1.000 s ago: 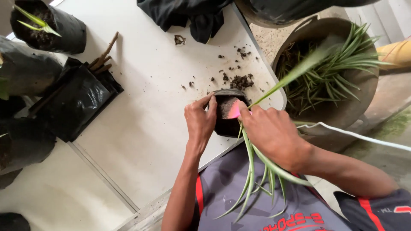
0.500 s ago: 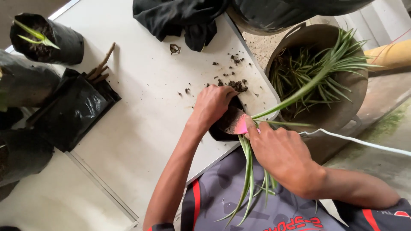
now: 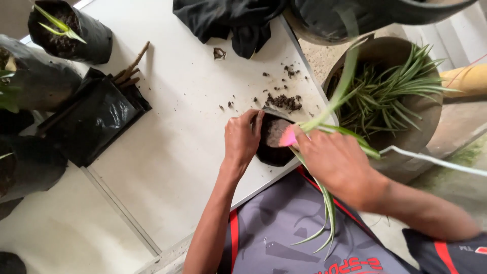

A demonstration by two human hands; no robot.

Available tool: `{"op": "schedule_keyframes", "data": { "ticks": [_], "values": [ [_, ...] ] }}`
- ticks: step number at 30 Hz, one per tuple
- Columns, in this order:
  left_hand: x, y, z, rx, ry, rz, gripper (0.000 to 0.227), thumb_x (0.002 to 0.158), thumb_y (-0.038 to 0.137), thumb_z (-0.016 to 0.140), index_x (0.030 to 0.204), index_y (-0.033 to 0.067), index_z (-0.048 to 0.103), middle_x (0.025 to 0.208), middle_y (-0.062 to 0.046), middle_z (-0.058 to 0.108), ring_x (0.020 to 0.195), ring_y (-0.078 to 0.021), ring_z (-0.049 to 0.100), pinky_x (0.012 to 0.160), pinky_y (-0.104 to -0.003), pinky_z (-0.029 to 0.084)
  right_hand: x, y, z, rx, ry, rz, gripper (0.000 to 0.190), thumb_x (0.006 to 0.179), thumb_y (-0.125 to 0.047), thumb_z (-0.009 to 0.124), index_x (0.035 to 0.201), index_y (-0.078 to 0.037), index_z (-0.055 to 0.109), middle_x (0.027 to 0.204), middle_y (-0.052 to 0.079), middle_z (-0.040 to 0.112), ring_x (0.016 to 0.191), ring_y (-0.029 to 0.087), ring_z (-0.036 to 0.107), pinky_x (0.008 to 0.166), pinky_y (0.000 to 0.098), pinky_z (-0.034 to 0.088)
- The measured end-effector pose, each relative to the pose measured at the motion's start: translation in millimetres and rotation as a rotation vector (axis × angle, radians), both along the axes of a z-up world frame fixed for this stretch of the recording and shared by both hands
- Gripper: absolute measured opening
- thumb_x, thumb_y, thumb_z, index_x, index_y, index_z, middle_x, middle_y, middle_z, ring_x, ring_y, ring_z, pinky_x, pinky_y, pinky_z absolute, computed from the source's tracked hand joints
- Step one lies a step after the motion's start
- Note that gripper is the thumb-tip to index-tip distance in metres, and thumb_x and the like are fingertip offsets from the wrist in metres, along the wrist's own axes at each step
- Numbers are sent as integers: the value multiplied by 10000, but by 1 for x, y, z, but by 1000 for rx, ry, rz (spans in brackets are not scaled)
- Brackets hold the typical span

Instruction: Planting a spider plant seedling into a small nursery pot using soil and a trowel

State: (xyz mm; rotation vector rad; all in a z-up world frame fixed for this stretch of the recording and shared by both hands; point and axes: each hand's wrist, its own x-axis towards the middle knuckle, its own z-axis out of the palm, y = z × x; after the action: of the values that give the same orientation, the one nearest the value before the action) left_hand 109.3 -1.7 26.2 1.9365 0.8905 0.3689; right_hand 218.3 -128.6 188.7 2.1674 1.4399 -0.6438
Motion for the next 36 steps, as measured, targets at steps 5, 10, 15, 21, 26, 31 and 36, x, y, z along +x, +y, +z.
{"op": "schedule_keyframes", "data": {
  "ticks": [5, 10, 15, 21, 26, 31, 36],
  "values": [
    [-6, -3, 2, -59, -4, 39, 214, 1011, 283, 615, 1014, 124, 759, 897, -151, 784, 878, -377, 758, 802, -537, 614, -8, 2, -23, 12, -34, 12, 375, 1058, -262, 344, 1389, -203, 508, 808, 35, 647, 731, 337, 770, 644, 536, 623],
    [-9, -8, 10, -46, 5, 132, 229, 1027, 263, 596, 1044, 116, 770, 947, -130, 795, 920, -372, 752, 837, -520, 602, 0, 14, -22, 114, 9, 91, 362, 1075, -229, 354, 1351, -144, 572, 798, 60, 655, 713, 353, 758, 633, 557, 615],
    [-2, 8, 22, -35, 87, -54, 288, 1011, 302, 598, 1196, 129, 735, 1173, -121, 751, 1132, -390, 679, 974, -568, 538, -14, 3, -3, 13, -42, 70, 346, 1055, -199, 381, 1344, -156, 568, 810, 37, 660, 701, 312, 758, 606, 525, 620],
    [35, 36, 12, -73, 117, -449, 272, 924, 152, 658, 1170, 113, 769, 1110, -132, 774, 1048, -421, 718, 939, -568, 571, -16, 8, 1, 40, -54, 87, 347, 1048, -200, 398, 1333, -154, 589, 804, 35, 665, 706, 335, 762, 585, 554, 612],
    [41, 29, -6, 31, 172, -413, 165, 915, 195, 675, 989, 204, 822, 953, -125, 790, 907, -432, 744, 857, -554, 616, -27, -2, 17, 21, -28, 58, 336, 1051, -247, 396, 1315, -171, 590, 823, 48, 668, 714, 358, 760, 605, 560, 615],
    [4, 25, 20, -65, 30, 45, 254, 892, 200, 606, 993, 105, 818, 900, -92, 810, 735, -286, 745, 716, -427, 549, -39, -28, -18, 169, -212, 204, 299, 992, -239, 500, 1271, -301, 589, 639, -1, 666, 502, 288, 727, 395, 443, 547],
    [-21, 15, 22, -102, 45, 220, 291, 863, 212, 588, 989, 108, 829, 980, -71, 814, 914, -235, 789, 781, -388, 592, -40, -17, 7, 142, -253, 296, 575, 888, -215, 544, 1459, -277, 505, 752, -59, 648, 489, 211, 743, 354, 363, 537]
  ]
}}
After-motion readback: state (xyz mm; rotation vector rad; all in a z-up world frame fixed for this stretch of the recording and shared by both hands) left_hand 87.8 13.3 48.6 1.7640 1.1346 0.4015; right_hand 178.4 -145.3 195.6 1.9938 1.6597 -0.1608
